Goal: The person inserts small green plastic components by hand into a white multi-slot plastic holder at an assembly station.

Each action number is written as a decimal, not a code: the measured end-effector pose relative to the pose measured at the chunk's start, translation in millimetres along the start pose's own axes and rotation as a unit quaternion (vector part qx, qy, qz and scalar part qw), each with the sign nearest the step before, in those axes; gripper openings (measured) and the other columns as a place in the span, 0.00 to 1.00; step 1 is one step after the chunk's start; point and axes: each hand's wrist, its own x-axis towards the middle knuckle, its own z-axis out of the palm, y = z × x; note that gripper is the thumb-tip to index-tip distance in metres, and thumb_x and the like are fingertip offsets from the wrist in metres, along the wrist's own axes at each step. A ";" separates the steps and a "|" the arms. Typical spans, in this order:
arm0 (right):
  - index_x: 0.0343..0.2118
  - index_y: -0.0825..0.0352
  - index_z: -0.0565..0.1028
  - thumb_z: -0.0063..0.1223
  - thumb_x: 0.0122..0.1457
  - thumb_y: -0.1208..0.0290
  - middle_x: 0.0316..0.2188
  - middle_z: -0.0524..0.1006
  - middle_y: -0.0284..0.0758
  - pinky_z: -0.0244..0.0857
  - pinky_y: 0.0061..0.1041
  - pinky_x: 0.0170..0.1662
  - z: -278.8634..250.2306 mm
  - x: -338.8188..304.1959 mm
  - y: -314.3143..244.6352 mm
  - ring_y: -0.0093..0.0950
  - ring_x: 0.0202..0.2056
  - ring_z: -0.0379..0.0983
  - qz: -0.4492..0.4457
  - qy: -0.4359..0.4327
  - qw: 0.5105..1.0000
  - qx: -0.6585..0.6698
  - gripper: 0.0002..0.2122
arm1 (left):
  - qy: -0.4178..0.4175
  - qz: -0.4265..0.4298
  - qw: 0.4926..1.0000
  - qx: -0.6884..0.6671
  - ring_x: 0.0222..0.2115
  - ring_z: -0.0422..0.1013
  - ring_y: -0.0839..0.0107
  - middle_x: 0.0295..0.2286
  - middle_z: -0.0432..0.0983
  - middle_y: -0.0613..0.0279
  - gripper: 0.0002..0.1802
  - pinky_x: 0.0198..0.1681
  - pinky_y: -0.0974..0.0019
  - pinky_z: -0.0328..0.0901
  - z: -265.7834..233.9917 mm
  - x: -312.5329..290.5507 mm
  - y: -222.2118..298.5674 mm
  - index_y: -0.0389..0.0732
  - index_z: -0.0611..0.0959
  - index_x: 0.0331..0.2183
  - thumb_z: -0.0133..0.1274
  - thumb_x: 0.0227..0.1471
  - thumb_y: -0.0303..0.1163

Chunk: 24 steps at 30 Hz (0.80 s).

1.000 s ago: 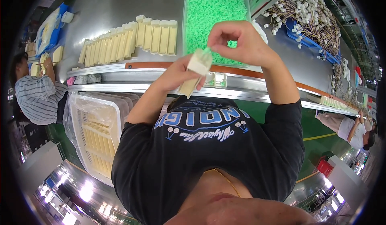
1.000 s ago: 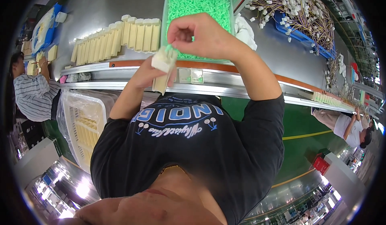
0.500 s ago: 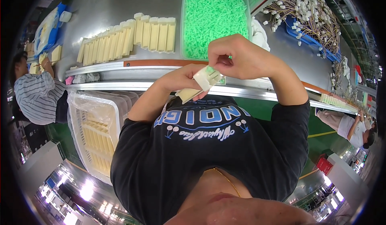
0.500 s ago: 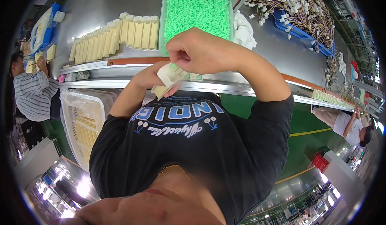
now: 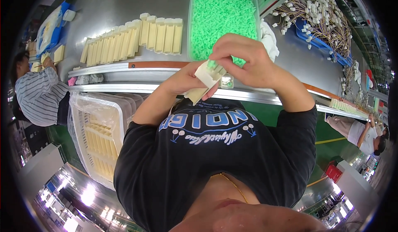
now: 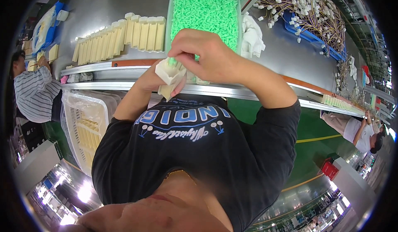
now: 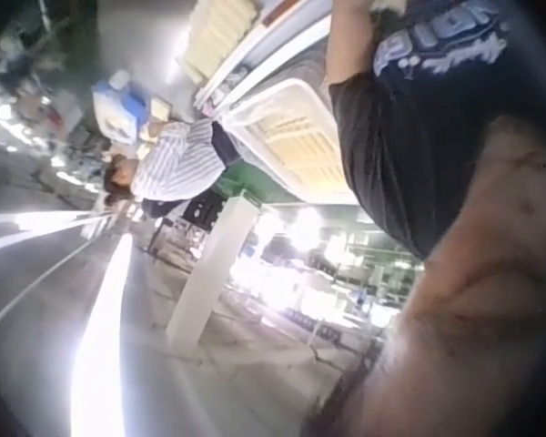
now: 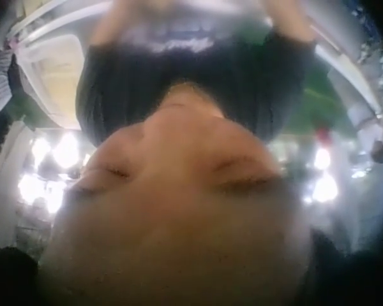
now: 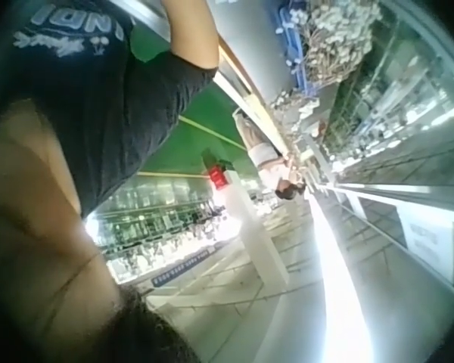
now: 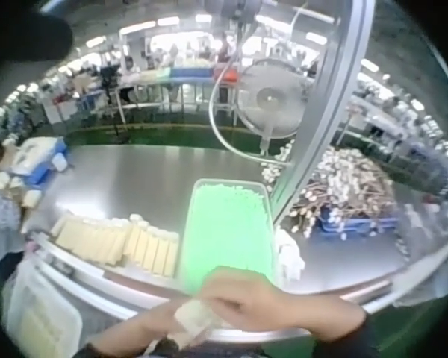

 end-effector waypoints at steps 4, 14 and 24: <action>0.36 0.71 0.71 0.39 0.42 0.91 0.33 0.68 0.40 0.63 0.22 0.34 17.2 -13.6 5.7 0.30 0.33 0.67 -0.005 0.105 0.994 -0.010 0.17 | 0.056 -0.003 0.998 0.024 0.16 0.66 0.74 0.18 0.68 0.58 0.20 0.17 0.74 0.60 2.7 3.5 0.2 0.35 0.65 0.40 0.50 0.46 0.33; 0.41 0.67 0.69 0.39 0.40 0.87 0.37 0.66 0.39 0.59 0.26 0.42 35.1 -4.9 28.8 0.30 0.39 0.63 0.034 0.103 0.994 0.027 0.21 | 0.197 0.028 0.974 0.107 0.20 0.71 0.65 0.20 0.71 0.55 0.22 0.23 0.69 0.66 -15.2 -16.0 15.3 0.35 0.62 0.40 0.50 0.44 0.31; 0.36 0.66 0.70 0.42 0.43 0.85 0.36 0.66 0.37 0.59 0.22 0.38 58.3 -51.3 88.6 0.28 0.38 0.63 0.162 0.229 0.958 -0.066 0.14 | 0.602 0.174 0.625 0.466 0.35 0.63 0.65 0.35 0.63 0.50 0.23 0.39 0.67 0.59 -19.3 -70.6 -78.2 0.35 0.62 0.42 0.49 0.44 0.30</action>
